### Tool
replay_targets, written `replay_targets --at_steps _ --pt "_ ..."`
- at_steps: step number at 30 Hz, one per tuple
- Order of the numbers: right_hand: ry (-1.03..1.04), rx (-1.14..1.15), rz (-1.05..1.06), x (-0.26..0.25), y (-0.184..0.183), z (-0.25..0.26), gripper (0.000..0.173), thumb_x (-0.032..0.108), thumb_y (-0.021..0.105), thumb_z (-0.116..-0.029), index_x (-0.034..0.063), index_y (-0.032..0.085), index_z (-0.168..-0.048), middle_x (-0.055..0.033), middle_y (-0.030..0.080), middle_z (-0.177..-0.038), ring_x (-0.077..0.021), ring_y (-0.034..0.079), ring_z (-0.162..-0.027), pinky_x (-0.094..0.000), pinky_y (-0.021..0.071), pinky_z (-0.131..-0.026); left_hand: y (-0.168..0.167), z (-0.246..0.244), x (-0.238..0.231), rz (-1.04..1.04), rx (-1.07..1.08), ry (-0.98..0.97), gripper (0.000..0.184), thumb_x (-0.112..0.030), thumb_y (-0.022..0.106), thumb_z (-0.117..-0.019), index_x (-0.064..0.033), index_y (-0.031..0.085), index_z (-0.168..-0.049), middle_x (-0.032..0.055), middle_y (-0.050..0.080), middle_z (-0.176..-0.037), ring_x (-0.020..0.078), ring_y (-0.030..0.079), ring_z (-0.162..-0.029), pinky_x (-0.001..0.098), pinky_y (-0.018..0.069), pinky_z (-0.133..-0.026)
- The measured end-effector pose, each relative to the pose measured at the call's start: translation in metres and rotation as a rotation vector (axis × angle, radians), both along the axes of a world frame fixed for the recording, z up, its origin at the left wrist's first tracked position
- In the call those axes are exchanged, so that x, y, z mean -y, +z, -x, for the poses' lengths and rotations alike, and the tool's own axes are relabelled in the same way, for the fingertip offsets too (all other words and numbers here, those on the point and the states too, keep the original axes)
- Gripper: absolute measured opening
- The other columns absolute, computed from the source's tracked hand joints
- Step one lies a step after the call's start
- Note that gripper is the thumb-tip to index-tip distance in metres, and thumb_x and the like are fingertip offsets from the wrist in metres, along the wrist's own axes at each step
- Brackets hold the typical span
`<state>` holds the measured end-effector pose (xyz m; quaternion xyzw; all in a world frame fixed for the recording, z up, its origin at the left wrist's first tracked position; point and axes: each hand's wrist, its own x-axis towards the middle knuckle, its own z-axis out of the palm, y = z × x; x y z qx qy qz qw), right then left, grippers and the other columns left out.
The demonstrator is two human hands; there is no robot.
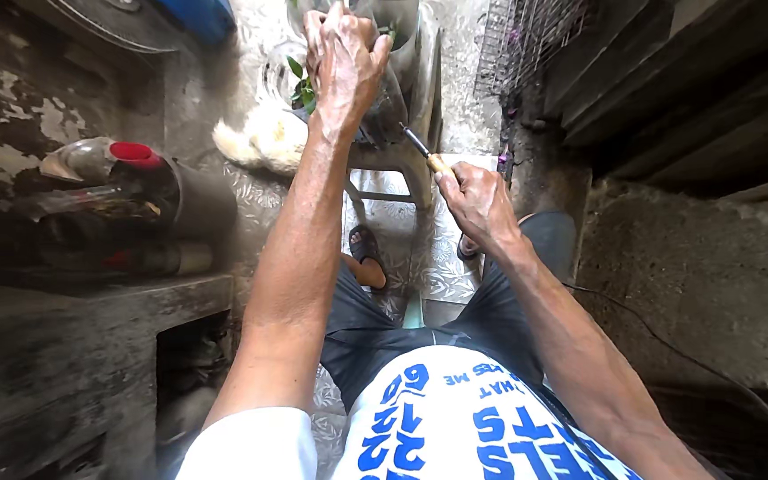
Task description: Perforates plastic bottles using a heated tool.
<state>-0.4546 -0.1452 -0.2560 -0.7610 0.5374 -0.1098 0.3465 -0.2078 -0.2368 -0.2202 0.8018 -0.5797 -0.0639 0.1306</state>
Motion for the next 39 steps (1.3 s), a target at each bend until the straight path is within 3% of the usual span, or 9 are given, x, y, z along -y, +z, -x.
replay_targets --at_steps 4,15,20,30,34,39 --pt "0.006 -0.029 0.015 -0.002 0.001 -0.004 0.045 0.045 0.042 -0.1066 0.0095 0.066 -0.093 -0.0100 0.063 -0.074 -0.0303 0.065 -0.072 -0.0527 0.0481 -0.063 -0.002 -0.002 0.001 -0.003 0.008 0.000 0.039 -0.049 0.056 -0.0963 -0.0145 0.075 -0.100 0.0108 0.068 -0.125 0.0339 0.054 -0.130 0.0531 0.0448 -0.103" --pt "-0.001 -0.055 0.003 0.003 0.003 -0.015 0.044 0.042 0.042 -0.1064 0.0079 0.064 -0.089 -0.0120 0.063 -0.075 -0.0325 0.067 -0.075 -0.0545 0.0481 -0.064 -0.001 -0.002 -0.001 0.028 0.015 -0.038 0.038 -0.044 0.055 -0.0982 -0.0108 0.073 -0.094 0.0116 0.071 -0.114 0.0327 0.057 -0.125 0.0500 0.0400 -0.107" --pt "-0.004 -0.053 -0.005 0.004 0.002 -0.018 0.043 0.042 0.043 -0.1063 0.0077 0.064 -0.091 -0.0124 0.064 -0.076 -0.0327 0.067 -0.076 -0.0540 0.0491 -0.064 0.004 0.001 -0.003 -0.009 0.020 -0.034 0.041 -0.044 0.054 -0.0996 -0.0085 0.073 -0.097 0.0136 0.069 -0.117 0.0337 0.055 -0.128 0.0502 0.0372 -0.110" --pt "-0.012 -0.035 0.005 -0.001 0.011 -0.002 0.043 0.043 0.043 -0.1062 0.0087 0.065 -0.091 -0.0114 0.064 -0.075 -0.0320 0.067 -0.073 -0.0539 0.0488 -0.063 0.006 0.009 -0.001 -0.053 0.039 0.022 0.042 -0.046 0.051 -0.1007 -0.0103 0.073 -0.103 0.0145 0.067 -0.122 0.0364 0.052 -0.132 0.0535 0.0416 -0.107" --pt "-0.035 -0.003 0.030 -0.001 0.013 0.002 0.043 0.042 0.043 -0.1059 0.0086 0.065 -0.090 -0.0108 0.063 -0.074 -0.0312 0.066 -0.072 -0.0534 0.0481 -0.062 0.002 0.009 0.002 -0.021 0.033 0.067 0.051 -0.049 0.039 -0.1047 -0.0129 0.076 -0.104 0.0120 0.069 -0.123 0.0349 0.054 -0.130 0.0538 0.0466 -0.102" --pt "-0.023 -0.010 0.008 0.006 0.016 -0.006 0.043 0.043 0.043 -0.1060 0.0095 0.066 -0.091 -0.0102 0.064 -0.076 -0.0306 0.067 -0.075 -0.0532 0.0487 -0.064 0.005 -0.001 0.002 -0.042 -0.012 0.035 0.053 -0.047 0.038 -0.1064 -0.0098 0.075 -0.104 0.0140 0.067 -0.123 0.0342 0.053 -0.129 0.0517 0.0413 -0.108"
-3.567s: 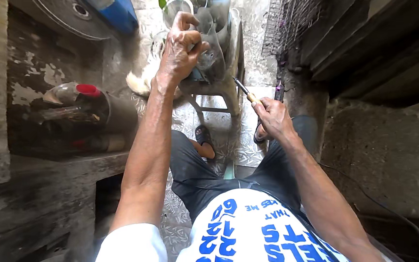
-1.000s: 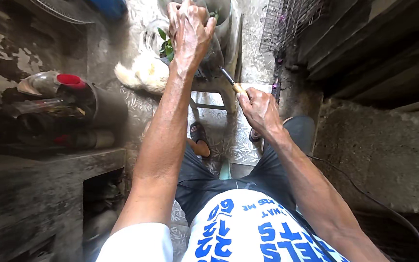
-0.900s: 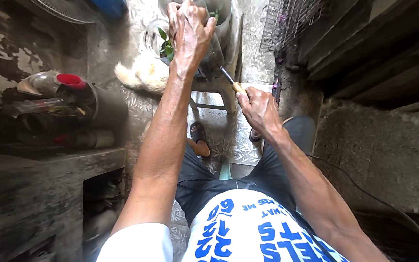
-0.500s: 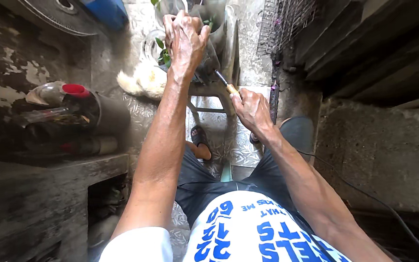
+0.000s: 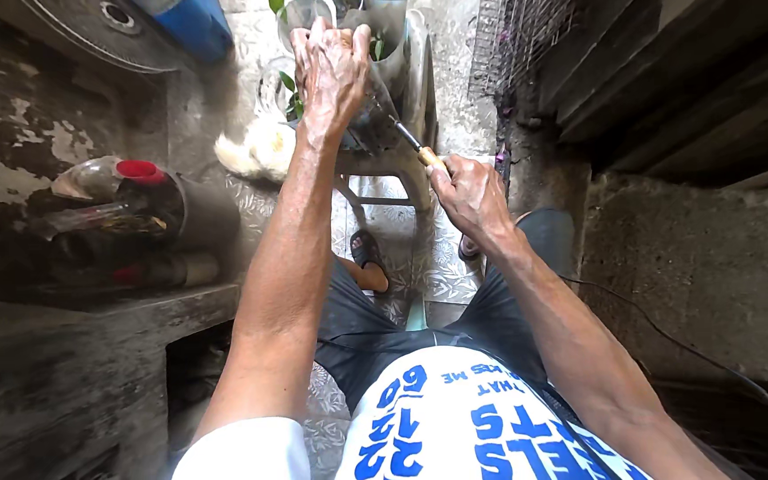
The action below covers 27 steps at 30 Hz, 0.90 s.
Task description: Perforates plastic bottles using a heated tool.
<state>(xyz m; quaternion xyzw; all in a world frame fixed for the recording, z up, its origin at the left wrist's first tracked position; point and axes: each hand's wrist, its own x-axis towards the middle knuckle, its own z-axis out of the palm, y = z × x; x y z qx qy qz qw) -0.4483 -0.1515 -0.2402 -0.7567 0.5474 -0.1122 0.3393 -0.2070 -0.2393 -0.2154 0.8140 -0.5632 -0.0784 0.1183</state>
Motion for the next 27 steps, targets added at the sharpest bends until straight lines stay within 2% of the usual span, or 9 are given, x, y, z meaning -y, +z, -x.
replay_targets --at_steps 2,6,10,16,19,27 --pt "0.001 0.003 0.000 0.000 -0.001 -0.002 0.043 0.043 0.043 -0.1057 0.0098 0.065 -0.090 -0.0097 0.063 -0.074 -0.0303 0.066 -0.074 -0.0529 0.0481 -0.063 0.001 -0.004 -0.002 0.016 -0.027 -0.022 0.051 -0.046 0.040 -0.1057 -0.0097 0.076 -0.101 0.0150 0.068 -0.121 0.0342 0.055 -0.126 0.0513 0.0402 -0.107" --pt "-0.009 -0.032 0.014 0.000 0.001 -0.008 0.043 0.043 0.043 -0.1065 0.0093 0.066 -0.092 -0.0115 0.066 -0.077 -0.0320 0.069 -0.077 -0.0539 0.0501 -0.065 0.007 -0.005 -0.007 0.009 -0.094 0.001 0.049 -0.046 0.043 -0.1050 -0.0104 0.077 -0.105 0.0148 0.064 -0.128 0.0332 0.052 -0.129 0.0507 0.0408 -0.108" --pt "-0.001 -0.033 0.029 0.001 0.002 -0.007 0.044 0.044 0.042 -0.1061 0.0102 0.065 -0.090 -0.0104 0.065 -0.076 -0.0310 0.067 -0.075 -0.0531 0.0487 -0.063 0.007 -0.008 -0.007 0.004 -0.109 0.023 0.049 -0.048 0.043 -0.1047 -0.0114 0.076 -0.104 0.0134 0.064 -0.128 0.0324 0.053 -0.128 0.0506 0.0413 -0.106" --pt "0.011 -0.030 0.047 -0.001 0.002 -0.008 0.043 0.042 0.043 -0.1055 0.0089 0.065 -0.090 -0.0112 0.064 -0.075 -0.0316 0.067 -0.074 -0.0535 0.0486 -0.063 0.010 -0.003 -0.008 0.005 -0.124 0.014 0.047 -0.046 0.045 -0.1044 -0.0123 0.077 -0.106 0.0167 0.060 -0.133 0.0343 0.050 -0.130 0.0528 0.0402 -0.107" --pt "0.013 -0.058 0.060 -0.002 0.003 -0.011 0.042 0.041 0.043 -0.1055 0.0092 0.066 -0.091 -0.0109 0.065 -0.075 -0.0317 0.068 -0.074 -0.0528 0.0491 -0.062 0.010 -0.003 -0.009 0.005 -0.123 0.016 0.046 -0.047 0.045 -0.1044 -0.0138 0.077 -0.106 0.0152 0.059 -0.137 0.0335 0.049 -0.132 0.0520 0.0406 -0.107" --pt "0.001 -0.150 0.084 -0.006 0.011 -0.026 0.043 0.040 0.042 -0.1061 0.0071 0.065 -0.090 -0.0133 0.067 -0.077 -0.0339 0.070 -0.079 -0.0524 0.0499 -0.064 0.014 0.003 -0.009 -0.023 -0.066 -0.027 0.049 -0.044 0.043 -0.1058 -0.0080 0.075 -0.101 0.0154 0.065 -0.129 0.0368 0.050 -0.132 0.0538 0.0381 -0.109"
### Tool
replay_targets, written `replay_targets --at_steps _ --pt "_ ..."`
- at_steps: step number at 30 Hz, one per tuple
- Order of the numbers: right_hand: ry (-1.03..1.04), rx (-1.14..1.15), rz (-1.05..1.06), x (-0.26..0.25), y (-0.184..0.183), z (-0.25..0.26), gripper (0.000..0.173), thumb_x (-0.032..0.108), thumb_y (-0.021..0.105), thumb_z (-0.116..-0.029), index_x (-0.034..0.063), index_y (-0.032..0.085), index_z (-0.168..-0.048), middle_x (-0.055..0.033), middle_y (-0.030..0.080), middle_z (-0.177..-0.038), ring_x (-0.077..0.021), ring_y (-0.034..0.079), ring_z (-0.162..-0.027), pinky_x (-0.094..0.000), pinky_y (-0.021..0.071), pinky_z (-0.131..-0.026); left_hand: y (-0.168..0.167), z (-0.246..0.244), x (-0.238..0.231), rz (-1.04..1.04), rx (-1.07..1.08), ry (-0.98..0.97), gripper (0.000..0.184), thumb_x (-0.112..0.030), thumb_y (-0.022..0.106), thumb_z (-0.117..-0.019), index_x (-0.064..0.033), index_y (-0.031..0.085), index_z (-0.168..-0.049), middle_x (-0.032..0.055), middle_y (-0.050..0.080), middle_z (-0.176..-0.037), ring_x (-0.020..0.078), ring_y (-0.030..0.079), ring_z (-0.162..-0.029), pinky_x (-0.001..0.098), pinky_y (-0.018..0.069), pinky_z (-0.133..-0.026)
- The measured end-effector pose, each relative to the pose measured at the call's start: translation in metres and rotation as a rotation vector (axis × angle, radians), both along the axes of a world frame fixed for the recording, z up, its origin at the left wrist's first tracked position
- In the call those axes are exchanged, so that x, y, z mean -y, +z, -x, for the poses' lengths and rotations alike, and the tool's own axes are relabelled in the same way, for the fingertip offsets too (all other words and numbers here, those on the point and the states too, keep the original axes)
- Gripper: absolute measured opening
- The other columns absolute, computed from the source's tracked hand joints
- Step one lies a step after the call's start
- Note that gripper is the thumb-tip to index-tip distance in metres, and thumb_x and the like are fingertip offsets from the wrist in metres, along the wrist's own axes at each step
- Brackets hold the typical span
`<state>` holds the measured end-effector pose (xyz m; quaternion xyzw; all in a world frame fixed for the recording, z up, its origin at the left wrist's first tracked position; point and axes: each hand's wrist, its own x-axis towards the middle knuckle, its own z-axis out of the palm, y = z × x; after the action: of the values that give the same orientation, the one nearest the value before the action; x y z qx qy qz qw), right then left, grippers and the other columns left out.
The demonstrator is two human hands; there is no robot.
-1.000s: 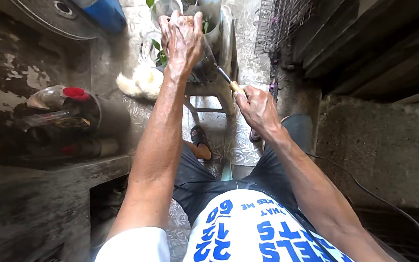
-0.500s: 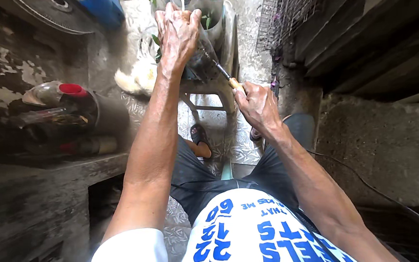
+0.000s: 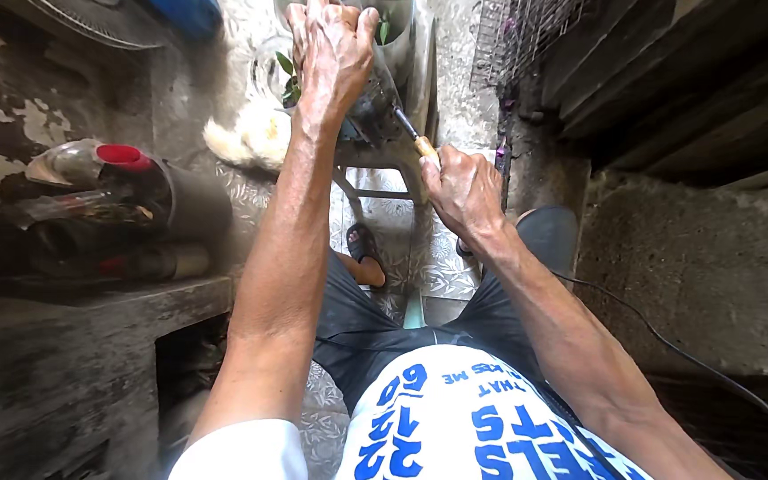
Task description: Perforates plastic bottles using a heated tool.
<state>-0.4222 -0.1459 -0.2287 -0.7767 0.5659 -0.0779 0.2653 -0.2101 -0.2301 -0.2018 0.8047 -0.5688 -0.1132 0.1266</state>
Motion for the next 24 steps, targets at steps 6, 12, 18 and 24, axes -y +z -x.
replay_targets --at_steps 6,12,18,24 --pt "0.001 -0.017 -0.017 0.007 -0.005 -0.007 0.044 0.042 0.041 -0.1063 0.0073 0.064 -0.092 -0.0135 0.068 -0.081 -0.0337 0.071 -0.083 -0.0530 0.0505 -0.066 -0.003 0.001 0.002 -0.012 0.002 0.013 0.047 -0.047 0.043 -0.1048 -0.0127 0.076 -0.105 0.0154 0.059 -0.135 0.0352 0.049 -0.132 0.0541 0.0409 -0.106" --pt "0.015 0.060 -0.041 0.006 -0.003 0.013 0.044 0.043 0.043 -0.1058 0.0077 0.065 -0.091 -0.0130 0.066 -0.077 -0.0341 0.069 -0.078 -0.0541 0.0502 -0.065 -0.002 -0.006 0.002 0.009 -0.006 -0.052 0.046 -0.048 0.048 -0.1037 -0.0109 0.076 -0.106 0.0179 0.056 -0.138 0.0351 0.050 -0.130 0.0521 0.0419 -0.107" --pt "-0.015 0.151 -0.066 -0.004 -0.024 0.037 0.044 0.042 0.044 -0.1055 0.0071 0.065 -0.090 -0.0116 0.063 -0.072 -0.0325 0.066 -0.070 -0.0536 0.0481 -0.061 0.006 -0.028 -0.009 0.067 -0.093 -0.355 0.041 -0.037 0.052 -0.1041 -0.0038 0.075 -0.102 0.0201 0.059 -0.135 0.0309 0.049 -0.134 0.0450 0.0362 -0.115" --pt "-0.033 0.158 -0.119 -0.003 -0.033 0.033 0.043 0.042 0.043 -0.1065 0.0069 0.064 -0.093 -0.0126 0.063 -0.074 -0.0329 0.067 -0.073 -0.0536 0.0486 -0.063 0.014 -0.026 -0.007 -0.055 -0.091 -0.295 0.042 -0.040 0.052 -0.1033 -0.0045 0.075 -0.104 0.0136 0.053 -0.145 0.0255 0.048 -0.137 0.0438 0.0388 -0.114"
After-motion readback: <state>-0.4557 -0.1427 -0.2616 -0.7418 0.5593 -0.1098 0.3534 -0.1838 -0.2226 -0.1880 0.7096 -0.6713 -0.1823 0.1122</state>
